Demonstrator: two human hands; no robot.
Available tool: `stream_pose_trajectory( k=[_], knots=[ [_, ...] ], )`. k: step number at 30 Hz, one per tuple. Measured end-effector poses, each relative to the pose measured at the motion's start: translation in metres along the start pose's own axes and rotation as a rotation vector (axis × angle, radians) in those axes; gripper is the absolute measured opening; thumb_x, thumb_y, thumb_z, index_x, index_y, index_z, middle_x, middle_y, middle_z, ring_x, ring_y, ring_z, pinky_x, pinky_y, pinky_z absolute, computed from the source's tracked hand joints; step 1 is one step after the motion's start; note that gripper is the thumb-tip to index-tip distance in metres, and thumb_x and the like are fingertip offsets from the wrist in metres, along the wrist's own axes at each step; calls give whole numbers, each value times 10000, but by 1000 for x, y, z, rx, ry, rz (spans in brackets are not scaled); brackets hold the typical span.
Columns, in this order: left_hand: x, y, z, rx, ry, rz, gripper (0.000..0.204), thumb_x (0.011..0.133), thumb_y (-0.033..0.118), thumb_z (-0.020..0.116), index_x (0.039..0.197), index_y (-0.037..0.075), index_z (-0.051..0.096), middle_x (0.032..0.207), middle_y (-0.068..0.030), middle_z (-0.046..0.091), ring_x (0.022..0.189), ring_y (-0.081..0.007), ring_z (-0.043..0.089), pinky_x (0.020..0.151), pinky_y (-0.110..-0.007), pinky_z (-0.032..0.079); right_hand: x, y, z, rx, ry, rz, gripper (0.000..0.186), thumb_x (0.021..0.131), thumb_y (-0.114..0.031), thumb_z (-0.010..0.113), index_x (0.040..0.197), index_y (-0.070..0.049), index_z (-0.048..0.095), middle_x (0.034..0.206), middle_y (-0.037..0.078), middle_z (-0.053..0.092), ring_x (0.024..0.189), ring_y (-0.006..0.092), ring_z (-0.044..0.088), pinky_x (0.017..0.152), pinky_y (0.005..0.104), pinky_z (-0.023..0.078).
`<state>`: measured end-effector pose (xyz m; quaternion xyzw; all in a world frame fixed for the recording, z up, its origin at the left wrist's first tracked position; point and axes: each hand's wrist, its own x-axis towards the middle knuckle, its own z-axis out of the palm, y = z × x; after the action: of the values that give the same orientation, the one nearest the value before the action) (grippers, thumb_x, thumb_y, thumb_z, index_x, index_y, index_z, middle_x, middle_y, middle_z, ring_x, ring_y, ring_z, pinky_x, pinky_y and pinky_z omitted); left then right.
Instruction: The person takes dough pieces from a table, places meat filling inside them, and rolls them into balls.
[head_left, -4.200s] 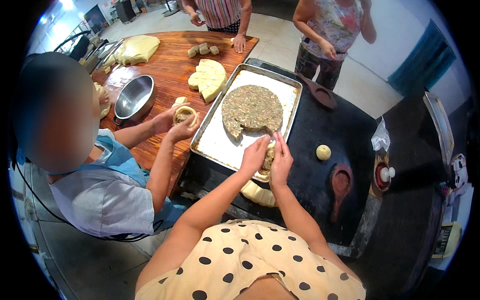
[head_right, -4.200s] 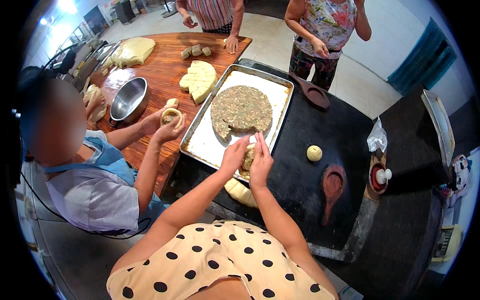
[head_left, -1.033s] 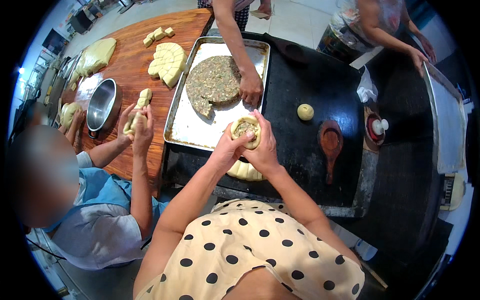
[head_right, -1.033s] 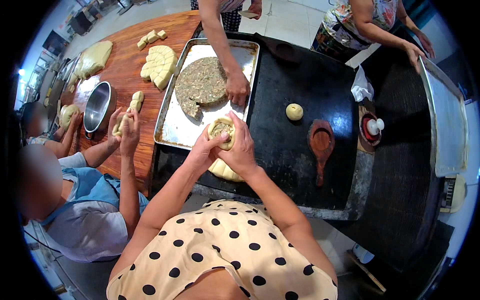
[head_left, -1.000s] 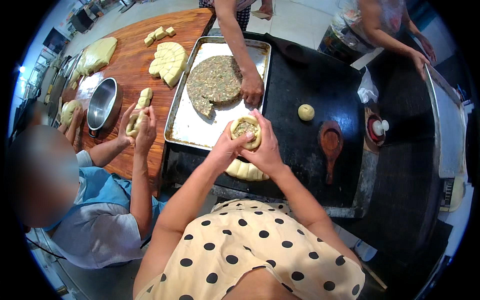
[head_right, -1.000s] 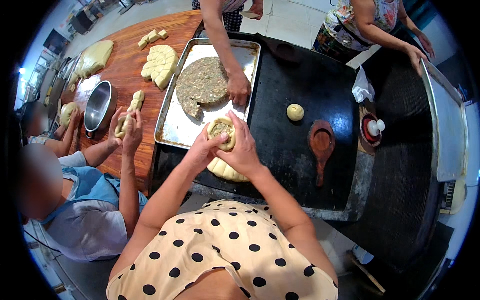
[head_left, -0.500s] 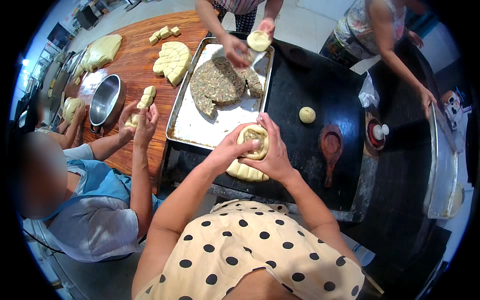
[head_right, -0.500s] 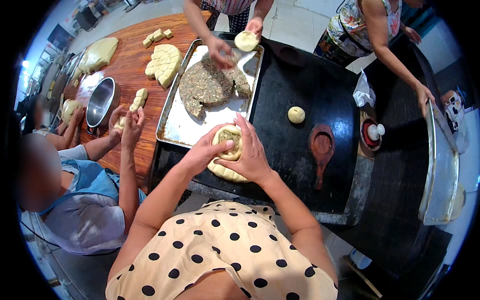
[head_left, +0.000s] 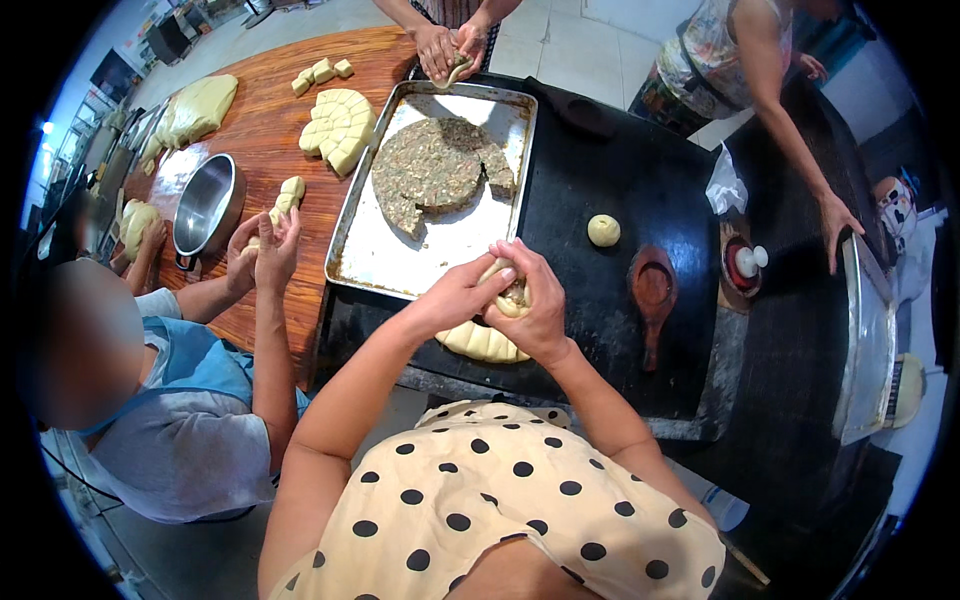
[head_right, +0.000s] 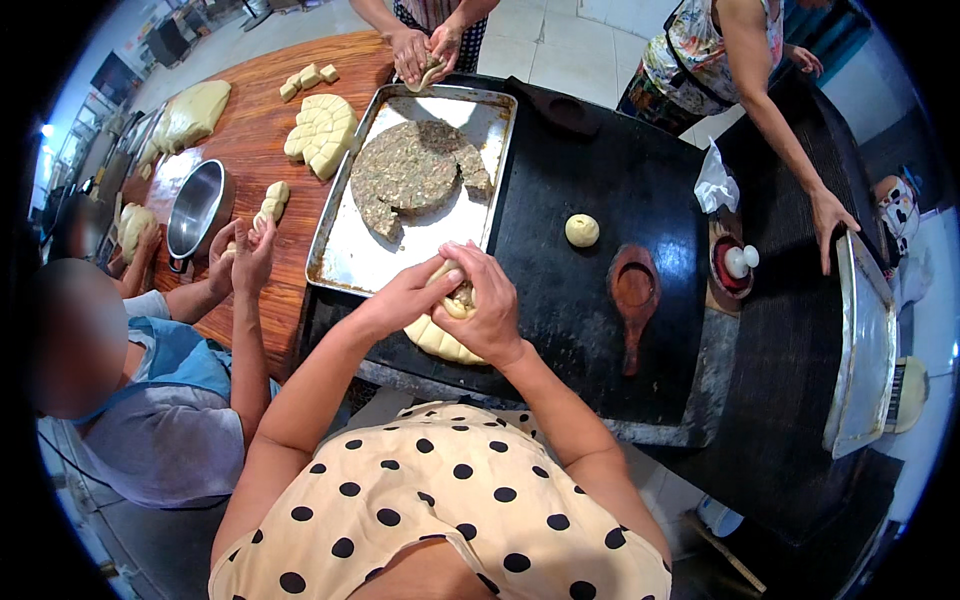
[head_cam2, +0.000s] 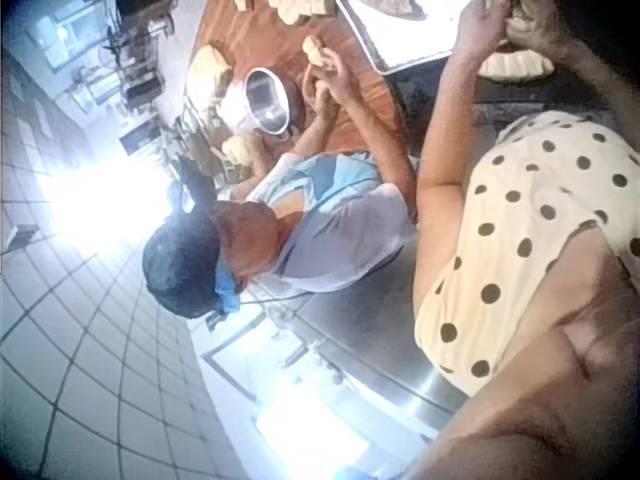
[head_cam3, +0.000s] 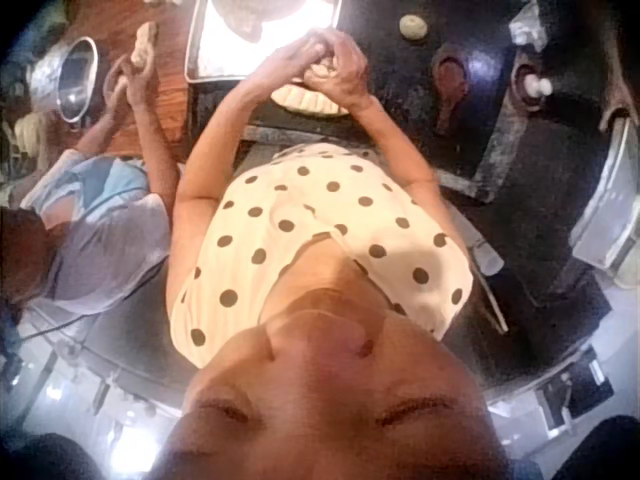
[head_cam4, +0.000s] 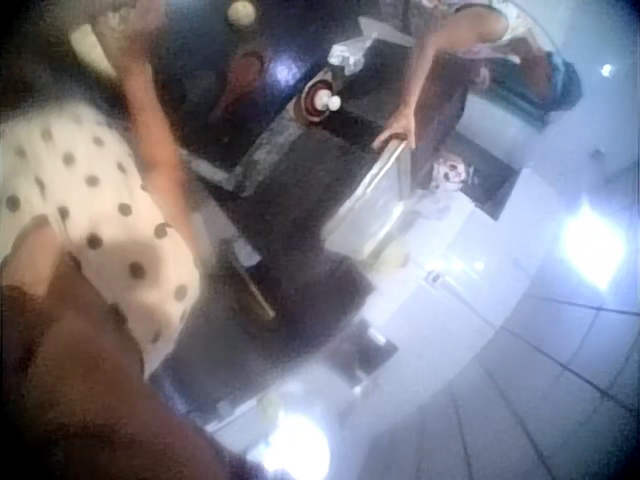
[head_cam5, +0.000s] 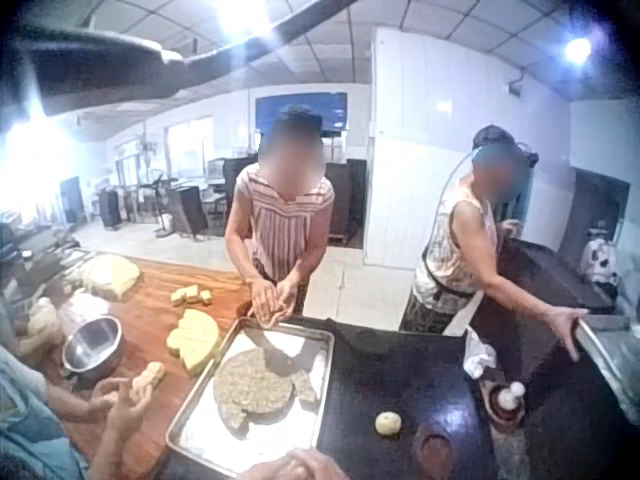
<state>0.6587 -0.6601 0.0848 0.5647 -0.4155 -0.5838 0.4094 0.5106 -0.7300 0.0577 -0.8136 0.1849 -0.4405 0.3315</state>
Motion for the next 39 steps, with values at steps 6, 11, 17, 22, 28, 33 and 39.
stream_pose_trajectory(
  k=[6, 11, 17, 22, 28, 33, 39],
  knots=[
    [3, -7, 23, 163, 352, 249, 543, 1062, 455, 337, 1330, 8, 492, 1189, -158, 615, 1106, -256, 578, 981, -346, 424, 10, -2, 15, 427, 137, 344, 441, 910, -286, 656, 1244, 0, 624, 1112, 139, 707, 1083, 260, 665, 1070, 408, 431],
    [4, -8, 7, 260, 177, 186, 734, 1027, 597, 246, 1475, 31, 381, 1398, -172, 505, 1332, -258, 447, 1064, -353, 380, 12, 3, 17, 335, 64, 227, 599, 905, -426, 669, 1337, -23, 569, 1325, 179, 594, 1205, 298, 595, 1062, 417, 430],
    [-17, 43, 9, -372, 180, 58, 983, 865, 823, 112, 1581, 149, 125, 1545, -205, 306, 1451, -299, 283, 1154, -464, 265, 23, -5, 7, 106, -34, -51, 459, 796, -236, 799, 1195, -75, 639, 1279, 118, 594, 1189, 302, 579, 991, 410, 478],
    [-10, 21, 6, -678, 139, 133, 724, 1008, 634, 262, 1534, 138, 292, 1522, -124, 379, 1365, -256, 407, 1126, -421, 320, 18, -12, 9, 319, 136, 161, 260, 753, -79, 777, 991, -70, 674, 1078, 88, 661, 1023, 272, 637, 930, 371, 499],
    [7, -8, 21, -910, 207, 7, 429, 1068, 395, 344, 1280, 59, 506, 1220, -71, 573, 1128, -172, 584, 964, -333, 496, 35, -21, -11, 18, -82, -91, 378, 750, -233, 815, 1087, -121, 684, 1312, 156, 570, 1134, 320, 610, 989, 413, 473],
    [7, 5, 34, -836, 234, -62, 428, 1071, 399, 320, 1234, 56, 518, 1158, -73, 579, 1095, -173, 601, 949, -338, 520, 33, -7, -19, 260, -174, -136, 281, 735, -54, 762, 996, -32, 660, 1115, 151, 669, 1029, 286, 651, 980, 389, 482],
    [15, -5, 41, -1184, 176, 137, 475, 1064, 425, 306, 1262, 44, 510, 1275, -159, 551, 1192, -246, 571, 1028, -398, 477, 24, -22, 0, 112, 95, -1, 201, 750, -79, 724, 938, -66, 654, 981, 90, 689, 960, 273, 671, 854, 367, 520]
  ],
)
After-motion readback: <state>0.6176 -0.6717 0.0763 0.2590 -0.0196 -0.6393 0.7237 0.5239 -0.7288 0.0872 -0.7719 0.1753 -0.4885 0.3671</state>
